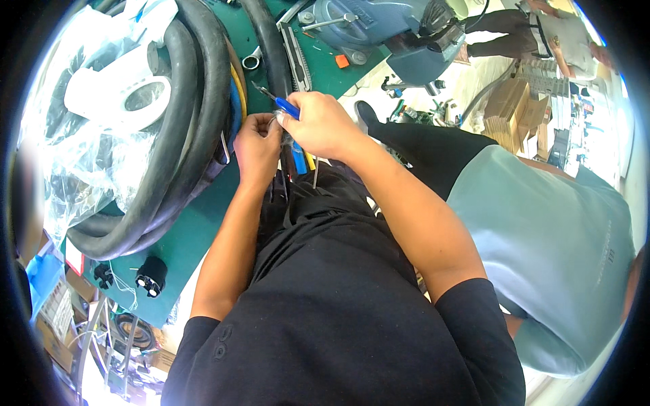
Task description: The person holds several colored wires and uses a pair of pliers to strip the ends and prepare them for a connector while standing at a workbench.
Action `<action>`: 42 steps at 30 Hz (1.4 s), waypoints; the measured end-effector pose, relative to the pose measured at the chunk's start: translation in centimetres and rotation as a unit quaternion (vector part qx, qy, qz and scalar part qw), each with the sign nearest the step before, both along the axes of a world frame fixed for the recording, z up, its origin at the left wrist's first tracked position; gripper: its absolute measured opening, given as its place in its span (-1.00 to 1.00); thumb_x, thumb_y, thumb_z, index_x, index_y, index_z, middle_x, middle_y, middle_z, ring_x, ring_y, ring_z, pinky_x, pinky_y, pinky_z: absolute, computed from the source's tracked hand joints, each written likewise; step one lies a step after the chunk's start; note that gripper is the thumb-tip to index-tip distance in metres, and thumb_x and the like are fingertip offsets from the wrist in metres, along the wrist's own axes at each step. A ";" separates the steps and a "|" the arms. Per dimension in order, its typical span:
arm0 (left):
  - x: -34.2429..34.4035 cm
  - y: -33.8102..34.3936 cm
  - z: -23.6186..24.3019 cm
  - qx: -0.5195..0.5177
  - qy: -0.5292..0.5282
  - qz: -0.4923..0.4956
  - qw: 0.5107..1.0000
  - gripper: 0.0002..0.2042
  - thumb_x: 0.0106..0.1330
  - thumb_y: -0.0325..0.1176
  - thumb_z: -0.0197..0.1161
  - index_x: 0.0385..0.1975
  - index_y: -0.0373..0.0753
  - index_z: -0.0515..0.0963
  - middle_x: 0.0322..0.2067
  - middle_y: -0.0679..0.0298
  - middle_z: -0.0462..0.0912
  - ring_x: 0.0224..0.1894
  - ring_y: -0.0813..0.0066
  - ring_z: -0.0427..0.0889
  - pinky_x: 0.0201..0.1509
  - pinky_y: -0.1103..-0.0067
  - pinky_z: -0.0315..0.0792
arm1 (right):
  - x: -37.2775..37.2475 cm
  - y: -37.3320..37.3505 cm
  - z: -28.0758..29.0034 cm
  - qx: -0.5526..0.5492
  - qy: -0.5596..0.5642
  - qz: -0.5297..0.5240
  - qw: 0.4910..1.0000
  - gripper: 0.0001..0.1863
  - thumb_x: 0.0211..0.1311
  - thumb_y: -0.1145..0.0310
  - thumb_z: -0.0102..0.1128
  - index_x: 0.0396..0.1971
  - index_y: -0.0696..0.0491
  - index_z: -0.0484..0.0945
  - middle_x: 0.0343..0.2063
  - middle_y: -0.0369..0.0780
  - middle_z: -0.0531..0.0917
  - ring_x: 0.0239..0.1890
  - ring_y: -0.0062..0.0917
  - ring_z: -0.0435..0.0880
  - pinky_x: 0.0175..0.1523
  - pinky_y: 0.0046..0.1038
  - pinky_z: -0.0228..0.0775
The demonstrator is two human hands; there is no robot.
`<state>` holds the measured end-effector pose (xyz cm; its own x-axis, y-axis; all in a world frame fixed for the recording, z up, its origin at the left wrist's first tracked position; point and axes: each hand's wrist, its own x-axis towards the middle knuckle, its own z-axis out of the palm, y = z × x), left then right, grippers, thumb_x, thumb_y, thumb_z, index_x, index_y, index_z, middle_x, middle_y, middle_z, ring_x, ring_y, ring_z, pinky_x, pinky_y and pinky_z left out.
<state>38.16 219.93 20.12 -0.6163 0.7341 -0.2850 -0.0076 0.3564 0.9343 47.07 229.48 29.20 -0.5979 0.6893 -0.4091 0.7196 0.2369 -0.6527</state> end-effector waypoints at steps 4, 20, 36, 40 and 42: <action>-0.1 0.3 0.3 -0.038 0.010 -0.012 0.999 -0.79 0.18 -0.33 0.28 -0.39 -0.39 0.55 -0.54 0.09 0.62 -0.52 0.30 0.60 -0.33 0.47 0.47 | -2.5 1.3 -1.6 -0.029 0.018 0.010 0.999 -0.77 0.17 0.32 0.17 -0.55 0.19 0.51 -0.64 -0.22 0.53 -0.56 -0.56 0.43 -0.36 -0.41 0.32; -0.2 0.8 1.2 -0.051 -0.245 0.040 0.967 -0.77 0.22 -0.39 0.21 -0.32 -0.50 0.54 -0.58 0.24 0.57 -0.63 0.60 0.48 -0.58 0.61 0.36 | 0.2 2.2 -0.4 -0.258 0.137 -0.242 0.925 -0.53 0.31 0.02 0.08 -0.18 0.21 0.55 -0.45 -0.22 0.60 -0.43 -0.55 0.55 -0.29 -0.49 0.41; 1.4 0.3 1.2 -0.022 -0.218 0.095 0.971 -0.80 0.28 -0.40 0.26 -0.29 -0.44 0.52 -0.50 0.27 0.60 -0.56 0.69 0.50 -0.57 0.70 0.34 | 2.9 4.2 -0.6 -0.311 -0.183 0.133 0.923 -0.69 0.03 0.30 -0.02 -0.39 0.25 0.53 -0.50 -0.15 0.62 -0.44 -0.45 0.58 -0.30 -0.40 0.40; 1.4 0.3 1.6 -0.026 -0.245 0.105 0.963 -0.82 0.28 -0.41 0.26 -0.29 -0.42 0.52 -0.50 0.30 0.60 -0.55 0.71 0.50 -0.54 0.73 0.35 | 1.7 5.0 0.4 -0.273 -0.215 0.188 0.919 -0.62 0.04 0.26 -0.07 -0.50 0.34 0.52 -0.57 -0.01 0.58 -0.48 -0.31 0.59 -0.33 -0.29 0.38; 1.4 0.5 1.9 -0.031 -0.229 0.102 0.967 -0.82 0.28 -0.41 0.26 -0.29 -0.42 0.52 -0.50 0.31 0.59 -0.54 0.71 0.49 -0.52 0.74 0.36 | 1.3 5.3 0.4 -0.242 -0.226 0.223 0.917 -0.57 0.05 0.23 -0.11 -0.55 0.37 0.53 -0.57 0.12 0.56 -0.46 -0.15 0.59 -0.27 -0.21 0.40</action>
<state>39.57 220.47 22.05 -0.5446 0.5832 -0.6028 -0.4925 0.3593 0.7926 48.35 234.75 29.60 -0.4707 0.0889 -0.8778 0.8443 0.3342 -0.4189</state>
